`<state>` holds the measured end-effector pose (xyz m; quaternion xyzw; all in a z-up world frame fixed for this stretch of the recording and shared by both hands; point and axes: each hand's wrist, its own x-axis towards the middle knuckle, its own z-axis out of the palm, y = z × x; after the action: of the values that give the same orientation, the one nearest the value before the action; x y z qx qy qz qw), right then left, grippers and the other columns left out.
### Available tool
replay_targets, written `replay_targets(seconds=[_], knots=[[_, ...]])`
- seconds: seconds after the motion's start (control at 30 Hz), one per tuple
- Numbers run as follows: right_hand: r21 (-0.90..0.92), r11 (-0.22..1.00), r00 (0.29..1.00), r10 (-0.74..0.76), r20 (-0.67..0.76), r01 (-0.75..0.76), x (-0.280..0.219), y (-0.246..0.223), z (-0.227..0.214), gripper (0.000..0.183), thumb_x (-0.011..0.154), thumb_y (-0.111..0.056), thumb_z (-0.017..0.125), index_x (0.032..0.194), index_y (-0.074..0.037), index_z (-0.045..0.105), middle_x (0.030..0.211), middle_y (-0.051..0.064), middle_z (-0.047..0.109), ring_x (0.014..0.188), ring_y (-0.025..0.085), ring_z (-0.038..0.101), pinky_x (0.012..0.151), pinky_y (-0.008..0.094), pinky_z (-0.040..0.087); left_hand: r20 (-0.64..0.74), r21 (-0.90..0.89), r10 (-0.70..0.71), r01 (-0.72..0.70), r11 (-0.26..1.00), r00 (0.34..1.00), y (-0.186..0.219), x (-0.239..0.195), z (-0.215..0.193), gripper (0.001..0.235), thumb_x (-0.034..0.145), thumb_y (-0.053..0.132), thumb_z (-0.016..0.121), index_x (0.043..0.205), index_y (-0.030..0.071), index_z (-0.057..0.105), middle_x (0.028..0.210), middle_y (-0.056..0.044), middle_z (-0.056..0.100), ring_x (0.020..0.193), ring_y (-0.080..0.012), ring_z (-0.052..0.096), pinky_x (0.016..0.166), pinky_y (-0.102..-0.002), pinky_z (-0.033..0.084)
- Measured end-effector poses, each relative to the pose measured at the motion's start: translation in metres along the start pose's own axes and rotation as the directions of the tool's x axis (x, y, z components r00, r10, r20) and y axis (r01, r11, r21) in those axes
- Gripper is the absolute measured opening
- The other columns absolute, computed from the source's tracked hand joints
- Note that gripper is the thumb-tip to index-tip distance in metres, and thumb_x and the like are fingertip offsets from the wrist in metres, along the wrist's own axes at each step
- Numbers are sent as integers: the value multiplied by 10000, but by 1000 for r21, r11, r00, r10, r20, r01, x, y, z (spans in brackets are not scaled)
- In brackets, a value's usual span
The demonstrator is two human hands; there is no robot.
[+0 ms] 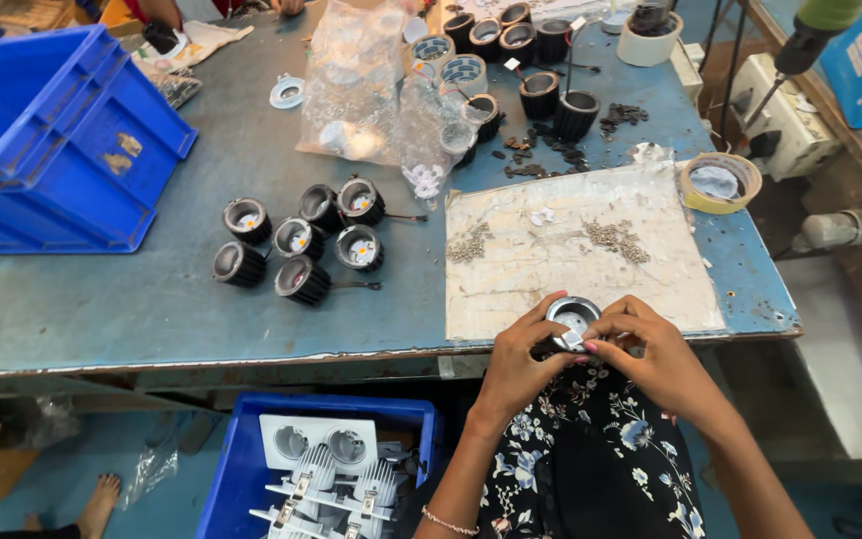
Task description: The person assembles LED light fixtures by hand, placing components into the housing and using an electric screwdriver to secure them.
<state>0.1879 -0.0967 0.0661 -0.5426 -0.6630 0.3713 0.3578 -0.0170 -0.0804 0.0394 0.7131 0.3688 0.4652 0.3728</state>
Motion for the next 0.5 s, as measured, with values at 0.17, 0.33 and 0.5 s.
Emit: replay_targets(seconds=[0.17, 0.33, 0.5], knots=[[-18, 998, 999, -54, -3, 54, -1, 6, 4, 150, 894, -126, 708, 1000, -22, 730, 1021, 51, 636, 868, 152, 647, 742, 290, 545, -3, 2, 19, -19, 1000, 1000, -2, -1, -1, 368, 738, 118, 875, 1052, -6, 727, 1497, -142, 613, 1233, -283, 700, 1021, -369, 569], [-42, 994, 993, -105, -62, 102, -3, 6, 7, 175, 900, -137, 694, 1031, -22, 714, 1043, 69, 627, 903, 158, 663, 769, 290, 556, 0, -137, -83, 82, 987, 997, -6, -2, 4, 558, 766, 142, 875, 1235, 33, 593, 1510, -135, 602, 1207, -275, 721, 1017, -355, 603], [-152, 988, 999, 32, -20, -34, 5, 0, 3, 198, 896, -198, 692, 982, -21, 715, 983, 75, 623, 786, 180, 662, 699, 312, 543, -63, -73, -66, 61, 995, 996, -14, -11, 14, 788, 782, 161, 884, 1447, 89, 467, 1351, -163, 648, 1227, -290, 710, 1063, -366, 595]])
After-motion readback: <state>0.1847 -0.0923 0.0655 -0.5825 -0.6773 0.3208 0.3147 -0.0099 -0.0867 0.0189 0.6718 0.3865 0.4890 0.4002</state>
